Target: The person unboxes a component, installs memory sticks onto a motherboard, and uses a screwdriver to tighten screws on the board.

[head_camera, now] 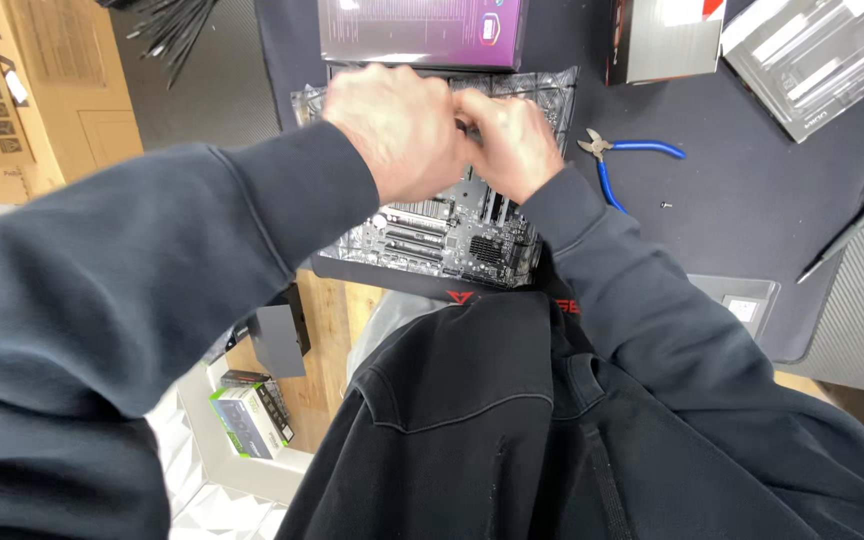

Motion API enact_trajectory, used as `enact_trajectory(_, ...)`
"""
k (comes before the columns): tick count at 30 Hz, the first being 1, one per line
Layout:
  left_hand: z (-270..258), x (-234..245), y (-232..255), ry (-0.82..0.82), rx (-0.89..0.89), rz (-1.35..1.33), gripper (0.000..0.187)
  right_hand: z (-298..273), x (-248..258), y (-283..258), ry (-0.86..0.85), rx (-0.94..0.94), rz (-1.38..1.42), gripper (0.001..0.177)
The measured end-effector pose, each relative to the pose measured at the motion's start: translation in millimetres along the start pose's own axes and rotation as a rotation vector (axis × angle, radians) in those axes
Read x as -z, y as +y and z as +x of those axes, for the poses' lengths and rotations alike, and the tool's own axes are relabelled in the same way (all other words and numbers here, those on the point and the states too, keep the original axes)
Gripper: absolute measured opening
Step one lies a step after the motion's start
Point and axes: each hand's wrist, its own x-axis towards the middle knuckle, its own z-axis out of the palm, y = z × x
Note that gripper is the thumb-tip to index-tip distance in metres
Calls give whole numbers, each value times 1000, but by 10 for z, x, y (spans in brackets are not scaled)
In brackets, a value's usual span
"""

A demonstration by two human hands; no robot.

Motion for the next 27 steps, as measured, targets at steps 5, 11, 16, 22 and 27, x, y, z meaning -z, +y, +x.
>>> enact_trajectory(5, 128, -255, 55, 108, -327, 516, 20, 82, -24, -11, -217, -32, 97, 49)
enact_trajectory(11, -43, 62, 93, -78, 32, -17, 38, 85, 33, -62, -108, 73, 216, 17)
enact_trajectory(16, 289, -516, -115, 444, -430, 513, 20, 29, -61, 19, -31, -107, -105, 21)
enact_trajectory(22, 9, 16, 91, 30, 19, -30, 39, 96, 34, -65, -104, 33, 168, 22)
enact_trajectory(27, 163, -257, -42, 201, -242, 285, 21, 68, 5, 47, -104, -81, 49, 21)
